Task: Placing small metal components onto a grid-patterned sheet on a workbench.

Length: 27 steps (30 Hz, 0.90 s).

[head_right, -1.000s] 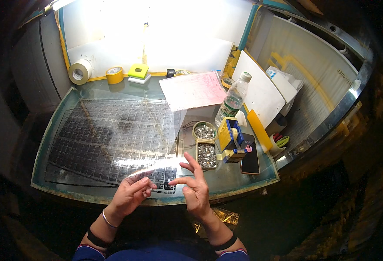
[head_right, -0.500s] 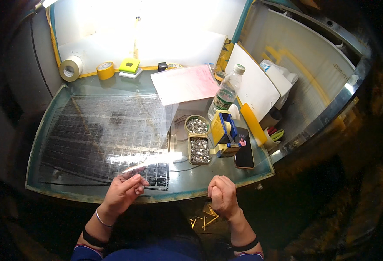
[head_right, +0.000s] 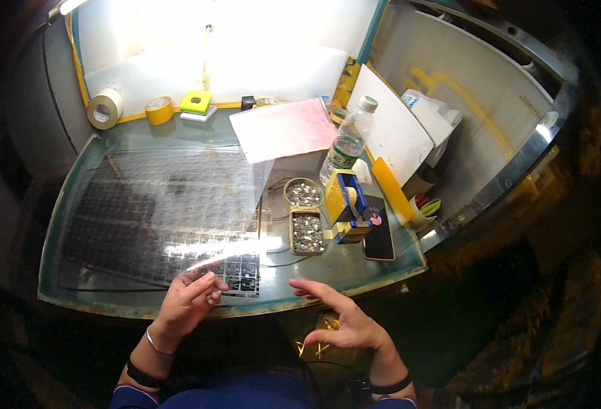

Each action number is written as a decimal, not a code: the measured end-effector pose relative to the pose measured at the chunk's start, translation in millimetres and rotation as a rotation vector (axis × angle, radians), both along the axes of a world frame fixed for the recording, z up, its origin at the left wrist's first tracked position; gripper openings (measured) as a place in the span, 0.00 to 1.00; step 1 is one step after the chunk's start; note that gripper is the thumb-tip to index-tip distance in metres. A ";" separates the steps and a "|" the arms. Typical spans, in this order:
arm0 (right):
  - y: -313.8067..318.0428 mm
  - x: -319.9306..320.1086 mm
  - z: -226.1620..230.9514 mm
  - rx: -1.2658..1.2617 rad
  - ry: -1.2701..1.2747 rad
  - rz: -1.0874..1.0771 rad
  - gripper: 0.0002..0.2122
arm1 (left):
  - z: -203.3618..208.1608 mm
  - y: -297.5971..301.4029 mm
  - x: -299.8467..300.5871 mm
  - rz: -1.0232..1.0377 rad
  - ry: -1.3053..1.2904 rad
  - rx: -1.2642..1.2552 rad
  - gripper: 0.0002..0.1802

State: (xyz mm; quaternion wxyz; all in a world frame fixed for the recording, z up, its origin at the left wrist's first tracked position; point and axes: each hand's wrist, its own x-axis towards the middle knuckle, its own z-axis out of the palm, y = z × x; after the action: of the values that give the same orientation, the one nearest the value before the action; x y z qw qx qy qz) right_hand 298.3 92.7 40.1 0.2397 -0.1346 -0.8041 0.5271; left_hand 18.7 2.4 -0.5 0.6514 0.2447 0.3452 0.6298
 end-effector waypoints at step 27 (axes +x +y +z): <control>5.7 15.1 4.2 -0.570 0.136 -0.019 0.34 | 2.6 -0.6 2.6 0.035 0.038 -0.020 0.16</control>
State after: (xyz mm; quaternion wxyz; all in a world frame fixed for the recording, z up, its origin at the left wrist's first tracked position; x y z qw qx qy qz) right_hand 313.3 98.5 44.3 0.2506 -0.1686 -0.6044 0.7372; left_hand 21.3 1.8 2.1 0.6359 0.2439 0.3678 0.6331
